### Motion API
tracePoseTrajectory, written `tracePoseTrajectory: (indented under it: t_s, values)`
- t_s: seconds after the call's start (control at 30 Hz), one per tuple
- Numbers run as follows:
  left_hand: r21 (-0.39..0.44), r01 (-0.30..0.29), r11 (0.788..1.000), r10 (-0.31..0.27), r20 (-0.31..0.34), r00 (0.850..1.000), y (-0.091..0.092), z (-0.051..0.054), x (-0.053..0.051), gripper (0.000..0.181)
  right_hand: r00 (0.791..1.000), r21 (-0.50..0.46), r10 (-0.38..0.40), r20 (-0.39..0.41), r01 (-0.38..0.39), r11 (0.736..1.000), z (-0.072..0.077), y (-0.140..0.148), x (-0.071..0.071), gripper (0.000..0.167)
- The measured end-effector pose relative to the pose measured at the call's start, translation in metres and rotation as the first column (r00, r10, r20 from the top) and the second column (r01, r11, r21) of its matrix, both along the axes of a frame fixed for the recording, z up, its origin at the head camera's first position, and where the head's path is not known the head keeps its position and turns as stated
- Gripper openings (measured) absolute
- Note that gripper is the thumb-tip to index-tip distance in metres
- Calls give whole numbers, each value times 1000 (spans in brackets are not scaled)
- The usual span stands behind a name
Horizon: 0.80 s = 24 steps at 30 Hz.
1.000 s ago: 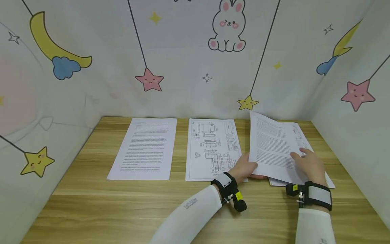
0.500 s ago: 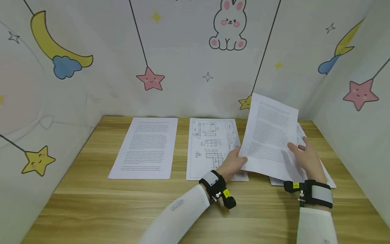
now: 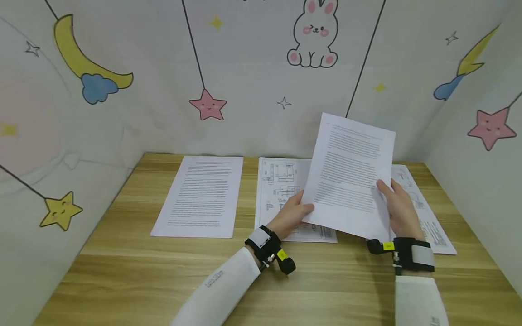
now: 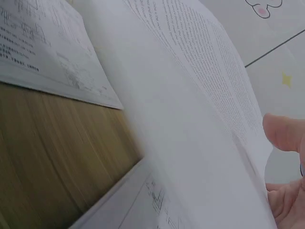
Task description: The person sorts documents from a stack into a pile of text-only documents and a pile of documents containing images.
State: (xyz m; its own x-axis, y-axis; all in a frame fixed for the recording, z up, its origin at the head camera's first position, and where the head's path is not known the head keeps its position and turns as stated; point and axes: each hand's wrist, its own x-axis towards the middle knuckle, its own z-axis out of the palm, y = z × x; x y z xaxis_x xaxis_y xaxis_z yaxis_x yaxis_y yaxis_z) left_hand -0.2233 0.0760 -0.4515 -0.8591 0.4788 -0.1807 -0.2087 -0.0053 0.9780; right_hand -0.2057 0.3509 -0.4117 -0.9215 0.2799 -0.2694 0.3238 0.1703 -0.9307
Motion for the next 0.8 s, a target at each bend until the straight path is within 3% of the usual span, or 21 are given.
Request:
tracePoseTrajectory:
  t_s: [0.2,0.43,0.8]
  values:
    - [-11,9,1000,-9,8,1000,-17,-2,-4,53,997,39,-8,-79,11,999,-1,-18,-1,61]
    - [36,26,999,-28,47,998,-40,8,-12,46,983,46,-3,-182,11,999,3,-42,-2,54]
    - [39,-96,995,94,48,994,-80,29,-17,45,952,106,155,-264,-131,986,20,-85,6,52]
